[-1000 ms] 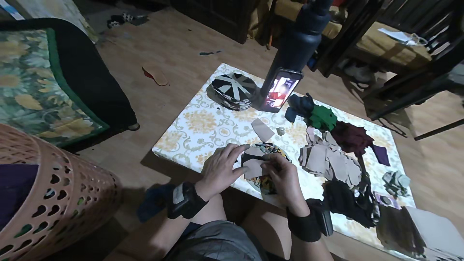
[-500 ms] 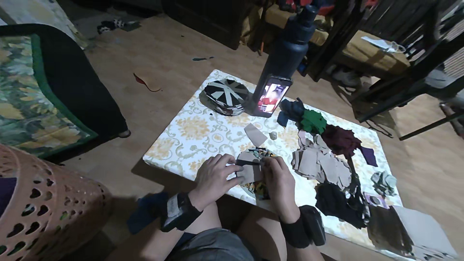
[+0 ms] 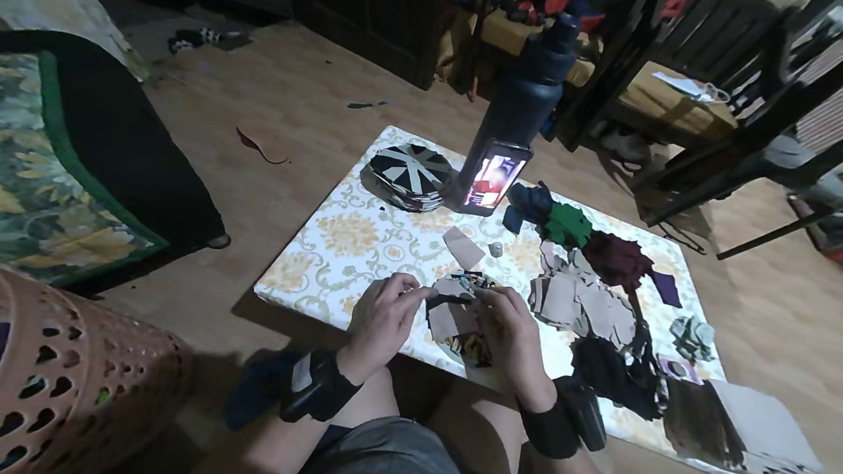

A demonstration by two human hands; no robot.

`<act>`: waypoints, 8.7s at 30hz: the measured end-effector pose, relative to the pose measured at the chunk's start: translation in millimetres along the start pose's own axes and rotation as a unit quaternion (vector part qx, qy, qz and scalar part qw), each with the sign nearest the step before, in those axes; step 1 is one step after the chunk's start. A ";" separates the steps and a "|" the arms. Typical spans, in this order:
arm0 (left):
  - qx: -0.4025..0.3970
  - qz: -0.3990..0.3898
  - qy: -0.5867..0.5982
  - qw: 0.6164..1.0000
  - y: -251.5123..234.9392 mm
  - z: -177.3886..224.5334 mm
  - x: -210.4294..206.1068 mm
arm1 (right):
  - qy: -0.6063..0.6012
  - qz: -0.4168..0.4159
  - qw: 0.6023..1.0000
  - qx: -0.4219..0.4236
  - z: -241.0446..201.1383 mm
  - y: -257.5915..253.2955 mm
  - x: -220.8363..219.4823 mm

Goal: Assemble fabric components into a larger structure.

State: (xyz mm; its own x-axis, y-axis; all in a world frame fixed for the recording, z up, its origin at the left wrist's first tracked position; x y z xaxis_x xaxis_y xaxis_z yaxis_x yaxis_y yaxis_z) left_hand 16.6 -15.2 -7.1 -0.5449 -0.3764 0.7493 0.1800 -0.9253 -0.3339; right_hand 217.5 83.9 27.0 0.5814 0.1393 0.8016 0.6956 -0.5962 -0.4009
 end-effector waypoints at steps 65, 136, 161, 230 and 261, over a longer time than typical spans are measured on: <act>0.133 0.044 0.645 0.751 20.2 47.7 1.9 | -0.430 0.158 0.889 -0.019 -80.5 21.9 -41.9; 0.000 0.041 0.036 0.999 19.0 4.7 9.6 | -0.228 -0.114 0.962 -0.099 -21.8 -5.0 -27.0; -0.028 -0.040 -0.014 0.999 18.4 3.3 6.1 | 0.034 -0.044 0.997 -0.049 -23.3 0.0 -13.4; -0.070 -0.060 0.498 0.862 10.5 72.6 -0.9 | -0.466 0.145 0.865 -0.111 -38.5 53.1 16.6; -0.002 -0.026 0.375 0.927 16.5 37.5 8.6 | -0.494 0.147 0.853 -0.077 -46.3 43.8 -8.9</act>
State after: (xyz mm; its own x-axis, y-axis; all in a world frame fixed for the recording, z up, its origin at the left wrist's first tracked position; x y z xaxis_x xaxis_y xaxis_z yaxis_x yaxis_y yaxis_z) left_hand 45.6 -35.5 15.3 -0.9689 -0.1907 0.1580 0.1343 -0.9407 -0.3116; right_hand 223.3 19.9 22.9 0.8462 0.5192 -0.1202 0.4384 -0.8063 -0.3971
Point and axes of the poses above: each hand's wrist, its own y-axis away from the middle knuckle, its own x-axis out of the back of the hand, z = x × y, the point moved 2 cm from there along -y, towards the middle knuckle, and after that the axes turned 8 degrees about -z, right-handed, at the moved point
